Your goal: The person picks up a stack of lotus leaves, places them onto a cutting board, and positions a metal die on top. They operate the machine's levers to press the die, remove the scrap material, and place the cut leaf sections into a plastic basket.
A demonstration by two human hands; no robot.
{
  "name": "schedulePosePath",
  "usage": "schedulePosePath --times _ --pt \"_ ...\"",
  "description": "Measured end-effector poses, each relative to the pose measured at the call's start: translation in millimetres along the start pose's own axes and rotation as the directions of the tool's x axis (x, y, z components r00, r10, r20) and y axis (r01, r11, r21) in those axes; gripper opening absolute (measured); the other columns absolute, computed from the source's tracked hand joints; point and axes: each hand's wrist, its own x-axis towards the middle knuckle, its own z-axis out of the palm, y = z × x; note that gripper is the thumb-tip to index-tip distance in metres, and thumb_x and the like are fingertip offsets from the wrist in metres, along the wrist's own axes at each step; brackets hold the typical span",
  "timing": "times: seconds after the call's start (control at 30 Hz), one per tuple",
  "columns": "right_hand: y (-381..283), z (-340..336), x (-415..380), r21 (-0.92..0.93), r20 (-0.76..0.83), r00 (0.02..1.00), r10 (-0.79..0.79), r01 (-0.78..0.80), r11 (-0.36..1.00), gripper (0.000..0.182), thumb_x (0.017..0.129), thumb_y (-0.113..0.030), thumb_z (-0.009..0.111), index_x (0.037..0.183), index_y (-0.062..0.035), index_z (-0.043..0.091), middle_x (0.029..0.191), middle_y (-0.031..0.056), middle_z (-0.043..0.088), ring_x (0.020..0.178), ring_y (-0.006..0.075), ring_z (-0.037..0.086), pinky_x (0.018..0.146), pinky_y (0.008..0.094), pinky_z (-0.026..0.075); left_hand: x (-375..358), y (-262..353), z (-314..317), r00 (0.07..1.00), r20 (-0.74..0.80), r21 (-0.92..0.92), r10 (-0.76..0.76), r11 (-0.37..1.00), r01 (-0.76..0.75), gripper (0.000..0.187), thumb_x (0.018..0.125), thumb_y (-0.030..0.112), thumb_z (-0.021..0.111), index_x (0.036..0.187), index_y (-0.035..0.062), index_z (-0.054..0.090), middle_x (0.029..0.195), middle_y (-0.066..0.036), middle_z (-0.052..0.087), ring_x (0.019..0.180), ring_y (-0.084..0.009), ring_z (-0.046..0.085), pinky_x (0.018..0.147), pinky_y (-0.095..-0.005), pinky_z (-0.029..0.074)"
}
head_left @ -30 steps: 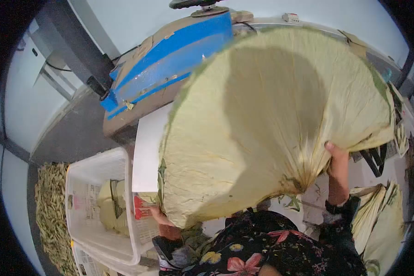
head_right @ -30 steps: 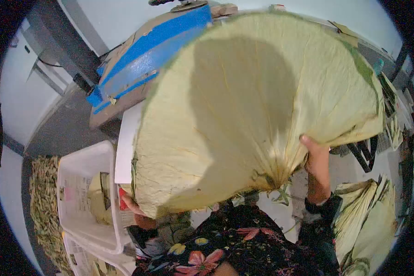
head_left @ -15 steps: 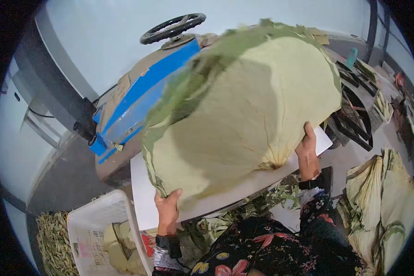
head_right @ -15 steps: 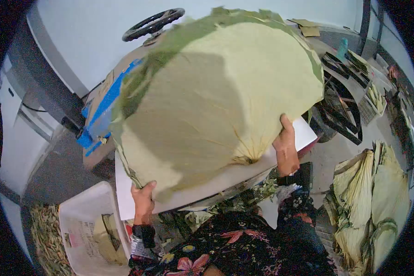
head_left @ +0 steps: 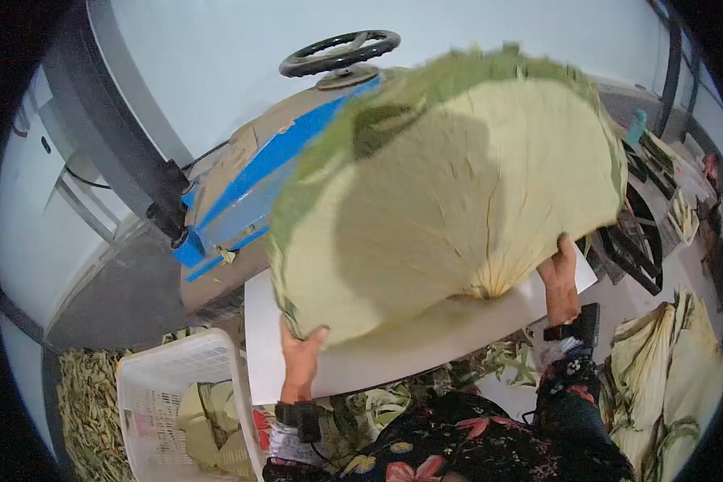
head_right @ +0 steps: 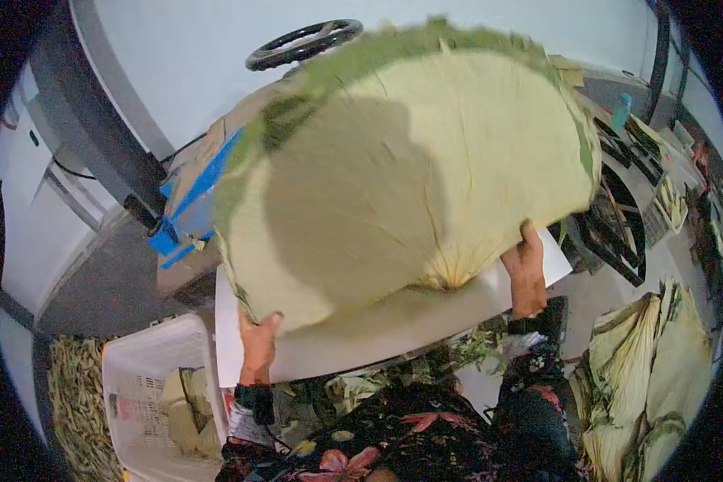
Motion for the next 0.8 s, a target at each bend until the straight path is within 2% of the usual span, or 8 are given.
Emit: schedulePosePath --times 0.17,0.23,0.37,0.47,0.57,0.63,0.7,0.8 --pt "18 14 3 -0.126 -0.055 0.993 -0.109 0.101 0.987 0.059 0.088 -0.029 0.056 0.137 -0.0062 0.033 0.138 0.0117 0.039 0.127 0.03 0.036 0.106 0.0466 0.03 -7 -11 9 1.0 -0.026 0.151 0.015 0.989 -0.011 0.048 0.078 -0.001 0.063 0.123 -0.002 0.044 0.112 -0.007 0.056 0.099 -0.0168 0.055 0.088 -0.0292 0.044" --pt "14 30 19 -0.092 -0.294 0.946 -0.137 0.115 0.989 0.057 0.089 -0.026 0.054 0.137 -0.0058 0.031 0.139 0.0117 0.038 0.127 0.0306 0.036 0.106 0.0473 0.029 4 7 21 0.992 -0.118 0.029 0.044 0.999 -0.041 0.051 0.078 0.0 0.065 0.124 -0.0025 0.043 0.113 -0.008 0.056 0.099 -0.0162 0.055 0.087 -0.0295 0.044" --pt "5 4 2 -0.065 -0.188 0.98 -0.072 0.06 0.996 0.053 0.09 -0.026 0.051 0.135 -0.0038 0.034 0.137 0.0122 0.041 0.126 0.0295 0.038 0.106 0.0455 0.031 0 -17 9 0.988 -0.095 0.002 0.121 0.993 -0.121 0.045 0.079 0.002 0.065 0.12 -0.0024 0.047 0.111 -0.008 0.057 0.097 -0.0148 0.054 0.086 -0.0288 0.044" --pt "14 -2 5 -0.158 -0.196 0.968 -0.156 0.125 0.979 0.055 0.091 -0.03 0.05 0.136 -0.0031 0.031 0.135 0.0151 0.042 0.121 0.0318 0.043 0.101 0.0446 0.037 1 -19 20 0.978 -0.135 -0.056 0.16 0.984 -0.168 0.038 0.08 0.003 0.065 0.115 -0.0019 0.051 0.105 -0.007 0.059 0.094 -0.0136 0.055 0.082 -0.0273 0.045" --pt "3 25 8 -0.185 -0.235 0.971 -0.038 -0.006 0.983 0.059 0.088 -0.03 0.055 0.135 -0.0016 0.032 0.129 0.0165 0.047 0.114 0.0316 0.049 0.099 0.0431 0.04 1 8 16 0.981 -0.191 0.12 0.036 0.993 -0.013 0.038 0.078 0.003 0.065 0.113 -0.0023 0.052 0.103 -0.008 0.062 0.09 -0.0161 0.059 0.082 -0.0304 0.047" --pt "-4 53 0 -0.249 -0.294 0.956 -0.003 -0.074 0.966 0.058 0.085 -0.028 0.057 0.132 -0.0007 0.036 0.124 0.0164 0.05 0.11 0.0307 0.052 0.096 0.0424 0.042 5 23 7 0.991 -0.133 -0.048 -0.005 0.999 -0.002 0.033 0.08 0.003 0.064 0.11 -0.0027 0.053 0.102 -0.007 0.062 0.089 -0.0135 0.058 0.081 -0.0265 0.046" --pt "-2 63 -15 -0.312 -0.37 0.928 0.038 -0.163 0.936 0.057 0.082 -0.026 0.059 0.129 0.0001 0.039 0.12 0.0164 0.053 0.106 0.0298 0.055 0.093 0.0418 0.044 -1 29 -10 0.989 -0.126 -0.054 -0.077 0.996 0.071 0.031 0.081 0.005 0.064 0.109 -0.0027 0.054 0.103 -0.008 0.062 0.087 -0.0137 0.058 0.08 -0.0272 0.047" --pt "15 61 -45 -0.495 -0.427 0.904 0.01 -0.243 0.834 0.056 0.076 -0.014 0.064 0.125 0.0028 0.041 0.114 0.014 0.055 0.101 0.0271 0.057 0.086 0.0377 0.049 -10 34 -31 0.914 -0.051 -0.003 -0.401 0.916 0.402 0.031 0.082 0.009 0.064 0.109 -0.0041 0.054 0.098 -0.009 0.062 0.084 -0.0146 0.059 0.075 -0.0291 0.048"
